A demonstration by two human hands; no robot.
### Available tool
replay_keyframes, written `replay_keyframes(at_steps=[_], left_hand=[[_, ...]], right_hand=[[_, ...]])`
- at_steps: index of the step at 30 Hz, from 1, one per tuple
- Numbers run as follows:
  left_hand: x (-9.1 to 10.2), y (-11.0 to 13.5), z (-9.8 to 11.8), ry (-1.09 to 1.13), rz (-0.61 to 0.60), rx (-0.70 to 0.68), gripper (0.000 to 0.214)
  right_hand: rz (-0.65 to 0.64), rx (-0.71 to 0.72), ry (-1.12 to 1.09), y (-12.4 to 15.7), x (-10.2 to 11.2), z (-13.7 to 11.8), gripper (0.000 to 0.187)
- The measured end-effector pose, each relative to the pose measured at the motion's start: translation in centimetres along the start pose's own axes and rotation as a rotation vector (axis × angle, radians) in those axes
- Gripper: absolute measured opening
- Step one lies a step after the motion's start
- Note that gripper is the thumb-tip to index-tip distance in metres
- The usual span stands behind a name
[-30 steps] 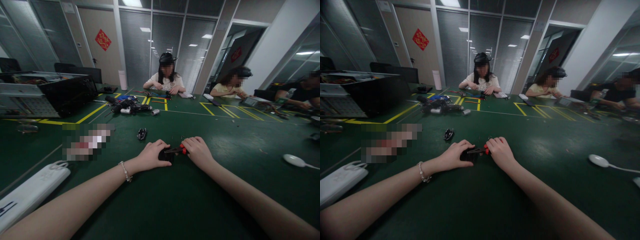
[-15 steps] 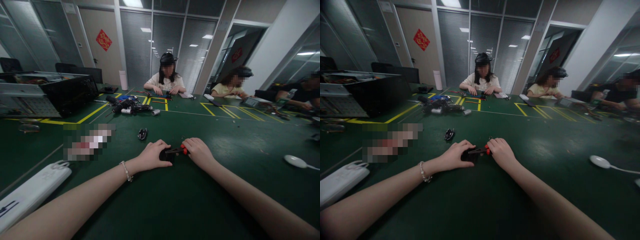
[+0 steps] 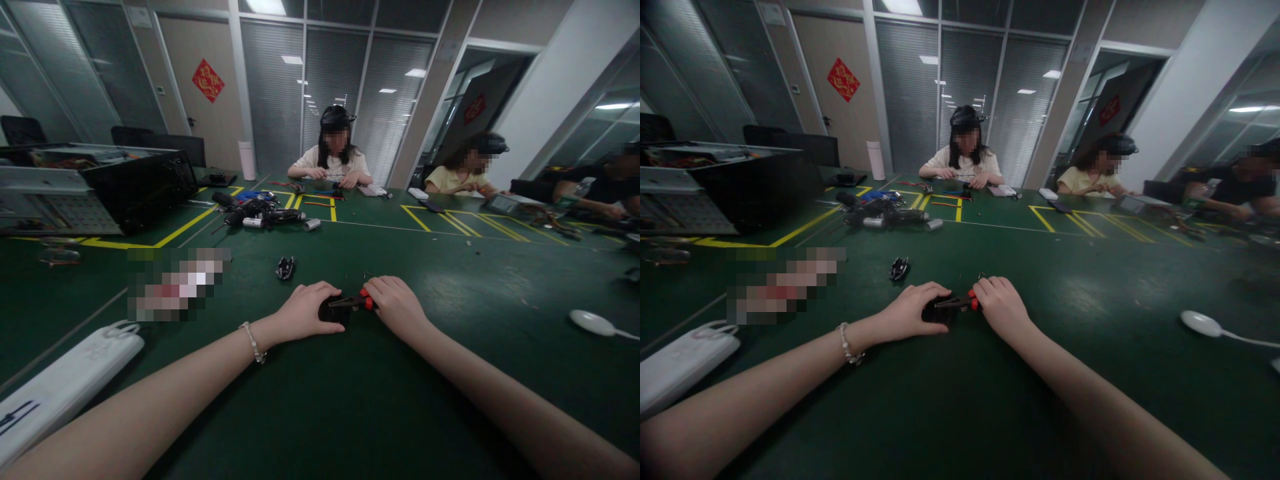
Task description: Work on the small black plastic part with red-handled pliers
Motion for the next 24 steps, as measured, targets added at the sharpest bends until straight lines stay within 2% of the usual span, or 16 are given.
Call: replay_keyframes(at_steps=[12, 24], left_hand=[[-0.07, -0.01, 0.01, -0.007, -0.002, -0.011, 0.059], [-0.11, 0.03, -0.80, 0.021, -0.026, 0.082, 0.064]], right_hand=[[0.016, 0.006, 0.021, 0.11, -0.15, 0.32, 0.025], [-0.003, -0.008, 0.003, 0.08, -0.35, 0.33, 0.026]])
Point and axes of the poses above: each hand's wrist, its own y-axis away from the middle knuckle, its own x-axis out of the back of the hand, z = x × y, the point moved 10 cm from there along -y, towards the middle knuckle, and after that the axes turned 5 degrees about x, right-handed, at the moved point
